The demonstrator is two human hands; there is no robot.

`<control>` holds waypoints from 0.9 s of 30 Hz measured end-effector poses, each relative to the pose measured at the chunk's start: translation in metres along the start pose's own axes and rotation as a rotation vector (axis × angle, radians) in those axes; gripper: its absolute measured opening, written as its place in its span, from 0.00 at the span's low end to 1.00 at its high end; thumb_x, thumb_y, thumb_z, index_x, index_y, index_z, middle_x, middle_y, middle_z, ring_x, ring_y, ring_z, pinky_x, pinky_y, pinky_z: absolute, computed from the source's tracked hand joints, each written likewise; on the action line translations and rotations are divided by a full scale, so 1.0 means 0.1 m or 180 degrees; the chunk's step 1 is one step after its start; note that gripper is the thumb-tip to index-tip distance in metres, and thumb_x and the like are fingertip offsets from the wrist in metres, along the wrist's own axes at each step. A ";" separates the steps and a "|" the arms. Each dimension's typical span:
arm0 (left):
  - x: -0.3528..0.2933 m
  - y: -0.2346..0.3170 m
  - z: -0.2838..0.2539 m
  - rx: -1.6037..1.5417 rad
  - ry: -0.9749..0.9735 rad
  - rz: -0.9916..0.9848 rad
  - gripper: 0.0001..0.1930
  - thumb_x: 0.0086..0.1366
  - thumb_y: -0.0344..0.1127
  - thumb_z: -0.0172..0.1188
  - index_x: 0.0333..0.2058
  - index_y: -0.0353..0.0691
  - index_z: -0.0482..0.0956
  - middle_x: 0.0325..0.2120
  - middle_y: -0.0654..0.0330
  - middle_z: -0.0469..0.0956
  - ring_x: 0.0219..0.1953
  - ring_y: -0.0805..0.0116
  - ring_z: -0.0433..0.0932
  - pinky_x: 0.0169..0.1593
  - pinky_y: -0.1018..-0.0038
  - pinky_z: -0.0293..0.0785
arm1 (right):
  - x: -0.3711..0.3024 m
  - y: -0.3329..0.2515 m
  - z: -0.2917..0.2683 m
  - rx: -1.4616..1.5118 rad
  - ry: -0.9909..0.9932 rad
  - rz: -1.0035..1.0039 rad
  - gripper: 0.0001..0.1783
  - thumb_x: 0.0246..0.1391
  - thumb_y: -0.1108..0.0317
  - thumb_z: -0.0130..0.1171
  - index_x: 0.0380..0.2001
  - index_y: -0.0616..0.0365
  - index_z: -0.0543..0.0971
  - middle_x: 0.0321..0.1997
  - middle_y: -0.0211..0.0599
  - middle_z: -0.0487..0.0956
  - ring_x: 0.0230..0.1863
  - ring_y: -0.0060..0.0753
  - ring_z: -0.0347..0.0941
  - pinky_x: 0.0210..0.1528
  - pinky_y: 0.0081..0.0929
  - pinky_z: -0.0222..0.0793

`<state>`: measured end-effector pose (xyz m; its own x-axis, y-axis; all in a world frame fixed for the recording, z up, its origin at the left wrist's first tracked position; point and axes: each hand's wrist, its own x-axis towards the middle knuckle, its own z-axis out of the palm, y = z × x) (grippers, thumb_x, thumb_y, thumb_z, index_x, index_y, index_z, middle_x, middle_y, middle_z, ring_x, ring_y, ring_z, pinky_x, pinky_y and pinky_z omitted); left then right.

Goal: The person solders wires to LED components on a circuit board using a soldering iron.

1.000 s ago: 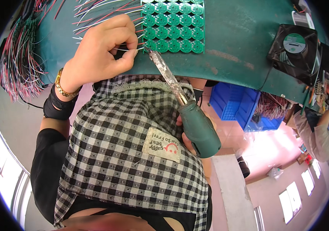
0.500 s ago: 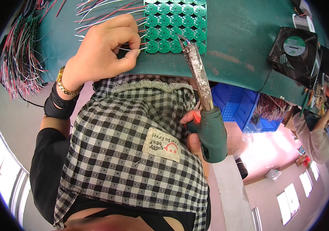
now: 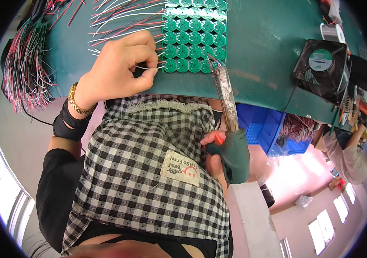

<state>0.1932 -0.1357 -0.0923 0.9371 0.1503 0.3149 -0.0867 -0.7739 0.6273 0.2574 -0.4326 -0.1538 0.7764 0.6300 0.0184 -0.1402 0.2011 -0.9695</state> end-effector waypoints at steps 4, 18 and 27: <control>0.00 0.02 -0.01 0.0077 -0.0105 -0.0102 0.06 0.44 0.24 0.59 0.21 0.38 0.71 0.24 0.64 0.68 0.17 0.73 0.67 0.20 0.79 0.65 | 0.08 0.09 -0.03 0.0456 -0.0186 -0.0567 0.31 0.48 0.56 0.62 0.48 0.66 0.64 0.32 0.49 0.73 0.31 0.38 0.71 0.34 0.33 0.70; 0.40 -0.06 -0.43 0.0896 0.0547 0.0101 0.17 0.48 0.35 0.65 0.36 0.38 0.73 0.41 0.54 0.71 0.44 0.53 0.70 0.48 0.64 0.67 | 0.81 -0.30 0.06 0.1278 -0.0517 -0.0550 0.27 0.57 0.54 0.50 0.52 0.60 0.60 0.32 0.45 0.70 0.28 0.35 0.69 0.33 0.31 0.64; 0.80 -0.36 -0.20 0.2060 -0.0381 -0.0459 0.45 0.50 0.66 0.55 0.60 0.41 0.58 0.62 0.45 0.51 0.64 0.44 0.50 0.58 0.39 0.49 | 1.44 -0.48 0.20 0.1607 -0.0126 -0.0013 0.25 0.56 0.55 0.47 0.51 0.60 0.62 0.30 0.43 0.70 0.24 0.32 0.69 0.32 0.33 0.67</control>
<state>0.2643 -0.0831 -0.0754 0.9584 0.2395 0.1553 0.2273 -0.9694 0.0922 0.3638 -0.3366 -0.0998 0.7549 0.6545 0.0407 -0.4245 0.5350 -0.7305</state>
